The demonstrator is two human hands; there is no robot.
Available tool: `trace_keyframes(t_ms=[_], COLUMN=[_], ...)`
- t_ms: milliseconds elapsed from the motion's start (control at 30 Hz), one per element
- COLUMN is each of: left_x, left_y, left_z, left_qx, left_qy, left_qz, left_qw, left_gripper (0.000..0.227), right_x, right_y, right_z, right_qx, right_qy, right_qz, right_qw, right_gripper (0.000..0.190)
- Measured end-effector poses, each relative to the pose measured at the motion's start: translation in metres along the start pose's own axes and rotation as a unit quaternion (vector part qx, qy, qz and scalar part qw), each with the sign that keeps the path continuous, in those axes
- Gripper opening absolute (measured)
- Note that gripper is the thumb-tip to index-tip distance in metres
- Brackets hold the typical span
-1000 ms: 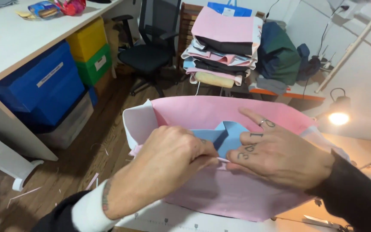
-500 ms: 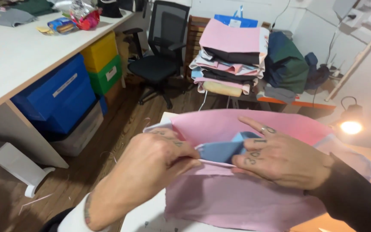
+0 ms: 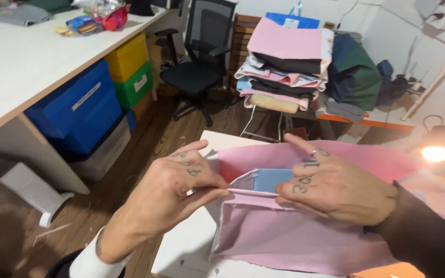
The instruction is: Sewing pieces of pink leather together using an industrial sewing machine to construct a bag.
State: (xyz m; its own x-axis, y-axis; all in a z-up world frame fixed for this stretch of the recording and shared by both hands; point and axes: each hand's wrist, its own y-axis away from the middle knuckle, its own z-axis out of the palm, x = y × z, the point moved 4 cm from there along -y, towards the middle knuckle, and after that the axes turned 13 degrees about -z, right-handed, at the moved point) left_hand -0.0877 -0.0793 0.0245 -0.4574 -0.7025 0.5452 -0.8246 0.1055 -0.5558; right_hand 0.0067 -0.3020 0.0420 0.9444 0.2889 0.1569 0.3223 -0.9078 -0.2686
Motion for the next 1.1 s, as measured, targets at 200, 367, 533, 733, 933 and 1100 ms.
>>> trace_keyframes(t_ms=[200, 367, 533, 733, 933, 1100], left_x=[-0.005, -0.004, -0.01, -0.016, -0.033, -0.082], left_y=[-0.003, -0.005, -0.004, -0.025, -0.081, -0.108], left_z=[-0.002, -0.005, -0.008, -0.003, 0.05, 0.067], left_qx=[-0.045, -0.037, -0.104, -0.244, -0.242, -0.194], left_qy=[0.055, 0.036, 0.067, 0.093, 0.165, 0.37], left_qz=[-0.001, -0.015, 0.006, 0.093, 0.113, 0.008], left_qw=[0.997, 0.999, 0.992, 0.961, 0.95, 0.909], left_gripper=[0.01, 0.009, 0.006, 0.043, 0.074, 0.083], right_x=[0.006, 0.007, -0.003, -0.044, -0.06, -0.054], right_y=[0.008, 0.0, -0.024, -0.03, -0.059, -0.085], right_z=[0.002, 0.004, 0.003, -0.003, 0.003, 0.023], right_qx=[-0.014, -0.018, -0.004, -0.051, 0.057, 0.04], right_qy=[-0.032, -0.003, 0.005, -0.112, -0.025, 0.055], right_qz=[0.002, 0.02, 0.024, -0.134, 0.069, 0.18], right_qw=[0.999, 1.0, 1.0, 0.983, 0.996, 0.981], right_gripper=[0.014, 0.015, 0.019, 0.013, 0.039, 0.027])
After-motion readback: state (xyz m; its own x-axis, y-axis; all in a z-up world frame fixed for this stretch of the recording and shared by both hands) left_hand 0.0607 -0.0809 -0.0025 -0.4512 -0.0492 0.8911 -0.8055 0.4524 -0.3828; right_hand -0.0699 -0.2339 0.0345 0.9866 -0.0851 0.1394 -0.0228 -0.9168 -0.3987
